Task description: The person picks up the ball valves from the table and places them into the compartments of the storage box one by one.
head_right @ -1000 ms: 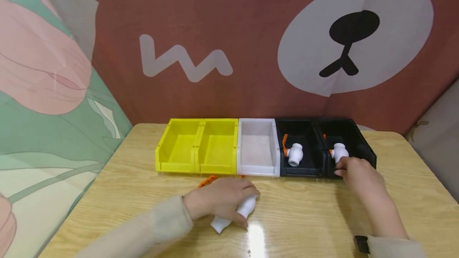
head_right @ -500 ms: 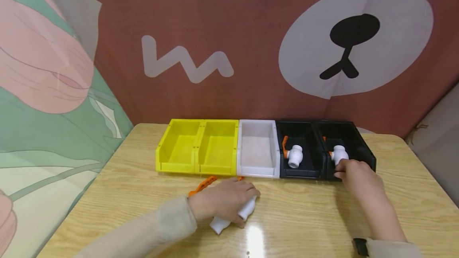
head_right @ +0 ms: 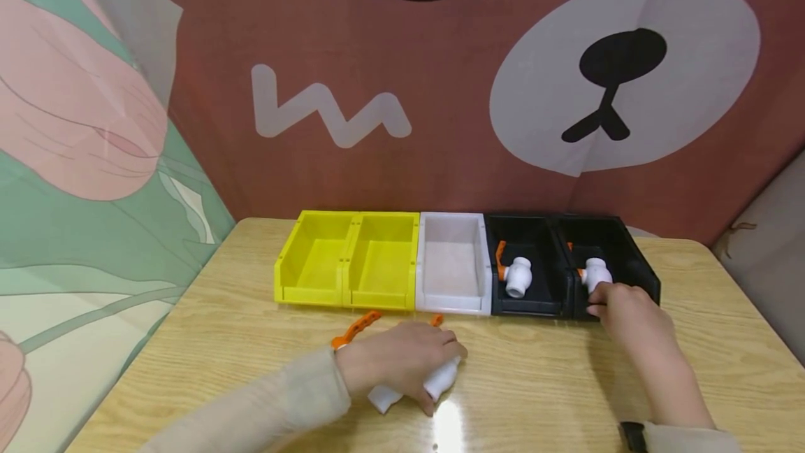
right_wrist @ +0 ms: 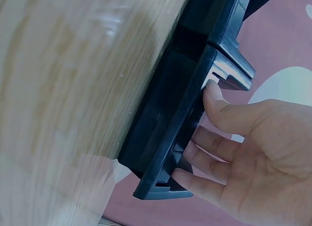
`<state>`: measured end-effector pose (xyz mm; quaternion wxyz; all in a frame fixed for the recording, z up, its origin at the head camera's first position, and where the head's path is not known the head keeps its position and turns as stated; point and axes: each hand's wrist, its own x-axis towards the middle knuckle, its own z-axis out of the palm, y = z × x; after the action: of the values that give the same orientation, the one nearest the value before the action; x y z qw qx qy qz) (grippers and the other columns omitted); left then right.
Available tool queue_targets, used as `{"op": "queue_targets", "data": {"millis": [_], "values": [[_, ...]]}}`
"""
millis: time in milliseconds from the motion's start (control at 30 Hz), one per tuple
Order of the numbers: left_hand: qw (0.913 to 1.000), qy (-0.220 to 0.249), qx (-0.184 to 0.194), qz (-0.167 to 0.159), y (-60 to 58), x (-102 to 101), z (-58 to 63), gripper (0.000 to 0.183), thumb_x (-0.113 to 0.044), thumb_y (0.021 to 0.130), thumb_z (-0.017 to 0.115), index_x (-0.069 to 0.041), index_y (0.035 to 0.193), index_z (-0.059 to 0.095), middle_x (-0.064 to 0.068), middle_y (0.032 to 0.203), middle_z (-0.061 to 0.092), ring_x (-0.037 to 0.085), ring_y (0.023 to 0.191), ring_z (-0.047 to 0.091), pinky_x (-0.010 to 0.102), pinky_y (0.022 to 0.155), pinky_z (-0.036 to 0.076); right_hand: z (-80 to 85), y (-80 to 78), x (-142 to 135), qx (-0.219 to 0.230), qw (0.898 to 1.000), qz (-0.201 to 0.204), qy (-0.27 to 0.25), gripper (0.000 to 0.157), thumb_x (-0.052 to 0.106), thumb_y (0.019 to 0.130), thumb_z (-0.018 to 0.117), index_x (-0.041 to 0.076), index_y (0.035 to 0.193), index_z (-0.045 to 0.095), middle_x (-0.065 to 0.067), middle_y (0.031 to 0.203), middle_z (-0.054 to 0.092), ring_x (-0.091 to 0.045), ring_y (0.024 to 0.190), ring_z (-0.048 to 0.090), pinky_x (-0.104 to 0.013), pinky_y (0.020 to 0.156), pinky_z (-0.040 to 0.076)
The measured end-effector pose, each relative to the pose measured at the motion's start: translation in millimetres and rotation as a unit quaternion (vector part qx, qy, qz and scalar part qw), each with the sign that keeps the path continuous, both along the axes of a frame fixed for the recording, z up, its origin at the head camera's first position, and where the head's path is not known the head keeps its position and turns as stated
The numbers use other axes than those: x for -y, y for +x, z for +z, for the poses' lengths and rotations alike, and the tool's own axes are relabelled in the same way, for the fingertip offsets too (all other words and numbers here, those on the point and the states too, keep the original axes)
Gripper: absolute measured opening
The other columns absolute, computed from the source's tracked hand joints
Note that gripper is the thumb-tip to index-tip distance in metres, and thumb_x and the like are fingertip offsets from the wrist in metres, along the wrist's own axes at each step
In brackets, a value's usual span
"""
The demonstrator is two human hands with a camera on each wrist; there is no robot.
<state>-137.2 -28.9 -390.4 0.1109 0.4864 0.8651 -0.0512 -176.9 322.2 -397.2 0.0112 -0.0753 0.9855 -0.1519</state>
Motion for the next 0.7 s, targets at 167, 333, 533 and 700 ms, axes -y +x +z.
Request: {"op": "queue_targets", "data": {"millis": [167, 333, 533, 700], "values": [[0.9999, 0.001, 0.004, -0.016, 2.0, -2.8, 2.3, 0.086, -0.059, 0.067, 0.085, -0.021, 0.138, 0.054, -0.011, 0.122, 0.057, 0.001, 0.104, 0.054, 0.018, 0.094, 0.042, -0.6, -0.5, 0.0, -0.001, 1.0, 0.002, 0.002, 0.007, 0.009, 0.089, 0.072, 0.006, 0.087, 0.065, -0.014, 0.083, 0.065, -0.038, 0.08, 0.062, -0.051, 0.059, 0.047], [0.9991, -0.002, -0.019, -0.039, 7.0, -5.1, 7.6, 0.085, -0.059, 0.071, 0.083, -0.021, 0.14, 0.053, -0.011, 0.124, 0.057, 0.001, 0.109, 0.053, 0.018, 0.098, 0.04, 1.2, -0.9, 0.3, 0.007, 1.0, -0.003, 0.005, 0.006, 0.008, 0.089, 0.071, 0.005, 0.089, 0.066, -0.014, 0.085, 0.065, -0.038, 0.081, 0.062, -0.05, 0.059, 0.047], [0.9973, -0.005, -0.041, -0.061, 11.9, -5.1, 18.7, 0.083, -0.055, 0.073, 0.083, -0.02, 0.141, 0.052, -0.01, 0.124, 0.057, 0.001, 0.11, 0.053, 0.019, 0.102, 0.037, 0.7, -0.8, 0.3, 0.004, 1.0, -0.003, 0.0, 0.007, 0.008, 0.089, 0.071, 0.004, 0.089, 0.066, -0.014, 0.084, 0.066, -0.037, 0.081, 0.062, -0.049, 0.059, 0.047], [0.9951, -0.017, -0.057, -0.079, 15.5, -3.9, 29.1, 0.081, -0.053, 0.074, 0.083, -0.018, 0.141, 0.052, -0.009, 0.124, 0.058, 0.003, 0.108, 0.055, 0.019, 0.1, 0.039, -0.1, -0.9, -0.2, 0.004, 1.0, -0.003, 0.002, 0.007, 0.008, 0.089, 0.072, 0.004, 0.089, 0.065, -0.014, 0.084, 0.065, -0.037, 0.08, 0.062, -0.05, 0.059, 0.047]]}}
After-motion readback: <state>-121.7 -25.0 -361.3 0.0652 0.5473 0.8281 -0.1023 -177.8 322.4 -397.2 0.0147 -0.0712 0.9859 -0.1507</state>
